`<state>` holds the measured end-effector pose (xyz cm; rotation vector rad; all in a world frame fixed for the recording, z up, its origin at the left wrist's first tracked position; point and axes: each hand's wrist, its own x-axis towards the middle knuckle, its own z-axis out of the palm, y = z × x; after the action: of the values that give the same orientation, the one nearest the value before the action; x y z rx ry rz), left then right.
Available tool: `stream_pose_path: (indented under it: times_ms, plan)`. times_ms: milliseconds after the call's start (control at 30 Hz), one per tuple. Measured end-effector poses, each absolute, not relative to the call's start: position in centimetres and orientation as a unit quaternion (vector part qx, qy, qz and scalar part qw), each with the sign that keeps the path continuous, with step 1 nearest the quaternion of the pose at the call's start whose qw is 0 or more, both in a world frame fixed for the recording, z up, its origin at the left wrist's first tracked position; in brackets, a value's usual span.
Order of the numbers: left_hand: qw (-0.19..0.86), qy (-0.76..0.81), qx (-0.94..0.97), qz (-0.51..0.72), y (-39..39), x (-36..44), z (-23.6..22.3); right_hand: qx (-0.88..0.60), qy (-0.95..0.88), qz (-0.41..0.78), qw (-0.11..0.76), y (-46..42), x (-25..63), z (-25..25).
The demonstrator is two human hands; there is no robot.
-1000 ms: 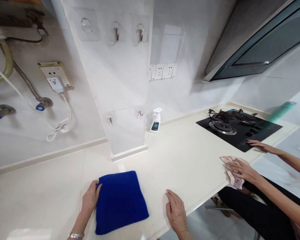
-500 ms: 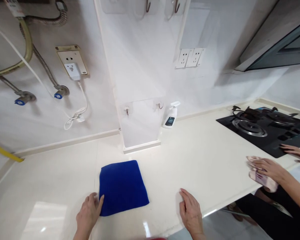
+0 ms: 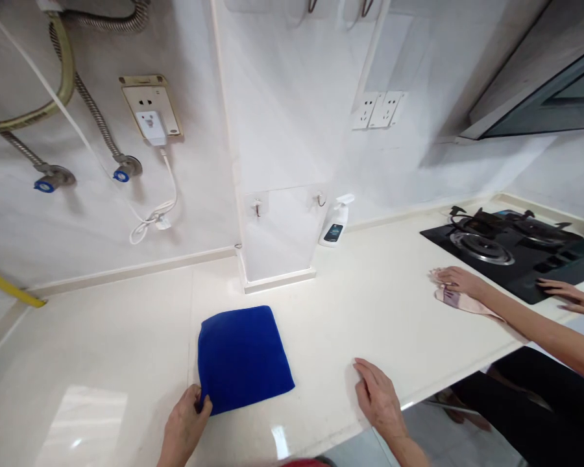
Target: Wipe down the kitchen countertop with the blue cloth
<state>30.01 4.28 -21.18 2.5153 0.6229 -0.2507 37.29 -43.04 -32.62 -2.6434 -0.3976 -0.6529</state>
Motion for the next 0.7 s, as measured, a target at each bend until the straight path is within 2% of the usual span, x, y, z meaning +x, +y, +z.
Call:
stream_pose_path:
  times_ms: [167, 333, 533, 700]
  plan:
    - [0.387, 0.208, 0.898, -0.001, 4.9, 29.1, -22.5, -0.94, -0.007, -0.295, 0.171, -46.0, 39.2, -33.0]
    - [0.481, 0.228, 0.846, 0.001, 4.3, 29.4, -22.6, -0.941, 0.143, -0.275, 0.137, -43.7, 39.5, -32.7]
    - [0.422, 0.233, 0.874, -0.059, 5.9, 29.2, -22.7, -0.949, 0.164, -0.245, 0.115, -42.6, 39.1, -31.5]
    - [0.381, 0.238, 0.893, -0.027, 6.6, 28.7, -22.0, -0.952, 0.17, -0.237, 0.091, -42.8, 39.0, -30.8]
